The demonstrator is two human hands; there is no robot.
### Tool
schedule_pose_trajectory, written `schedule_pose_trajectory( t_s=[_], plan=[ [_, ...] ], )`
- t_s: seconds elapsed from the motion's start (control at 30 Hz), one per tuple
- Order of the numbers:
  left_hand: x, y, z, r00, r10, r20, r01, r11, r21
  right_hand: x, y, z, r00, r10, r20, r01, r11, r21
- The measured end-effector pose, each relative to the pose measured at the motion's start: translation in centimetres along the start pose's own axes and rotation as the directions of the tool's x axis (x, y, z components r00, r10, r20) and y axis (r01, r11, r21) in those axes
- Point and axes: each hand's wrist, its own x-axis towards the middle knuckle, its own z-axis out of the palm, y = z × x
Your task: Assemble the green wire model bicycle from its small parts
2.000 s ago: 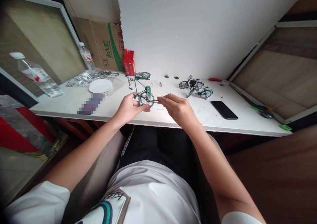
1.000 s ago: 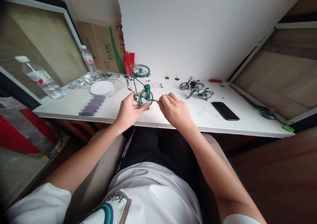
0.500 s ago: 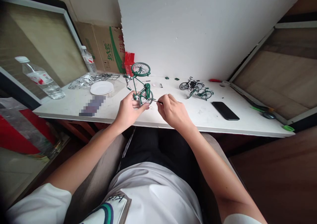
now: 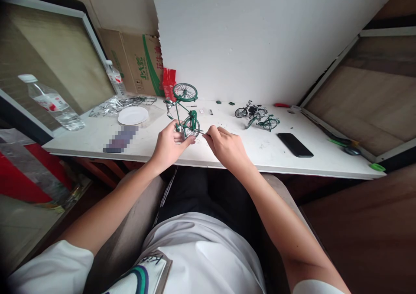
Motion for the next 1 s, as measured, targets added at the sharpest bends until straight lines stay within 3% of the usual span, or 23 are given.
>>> schedule_pose_trajectory(
  t_s=[0.33, 0.5, 0.73, 1.0],
  plan=[
    [0.17, -0.43, 0.16, 0.998, 0.052, -0.044, -0.050, 0.997, 0.055, -0.21, -0.32, 0.73, 0.974, 0.186, 0.131, -0.221, 0.915, 0.338],
    [0.25, 0.00, -0.08, 0.997, 0.061, -0.051, -0.058, 0.997, 0.051, -0.20, -0.41, 0.63, 0.995, 0.089, 0.035, -0.094, 0.976, 0.195],
    [0.48, 0.07, -0.60, 0.988, 0.144, -0.051, -0.138, 0.984, 0.113, 0.08, 0.19, 0.44, 0.996, -0.092, 0.007, 0.092, 0.995, -0.022],
    [0.65, -0.05, -0.65, 0.984, 0.168, -0.056, -0.155, 0.971, 0.180, -0.29, 0.37, 0.93, 0.995, -0.037, 0.088, 0.039, 0.999, -0.013]
  ],
)
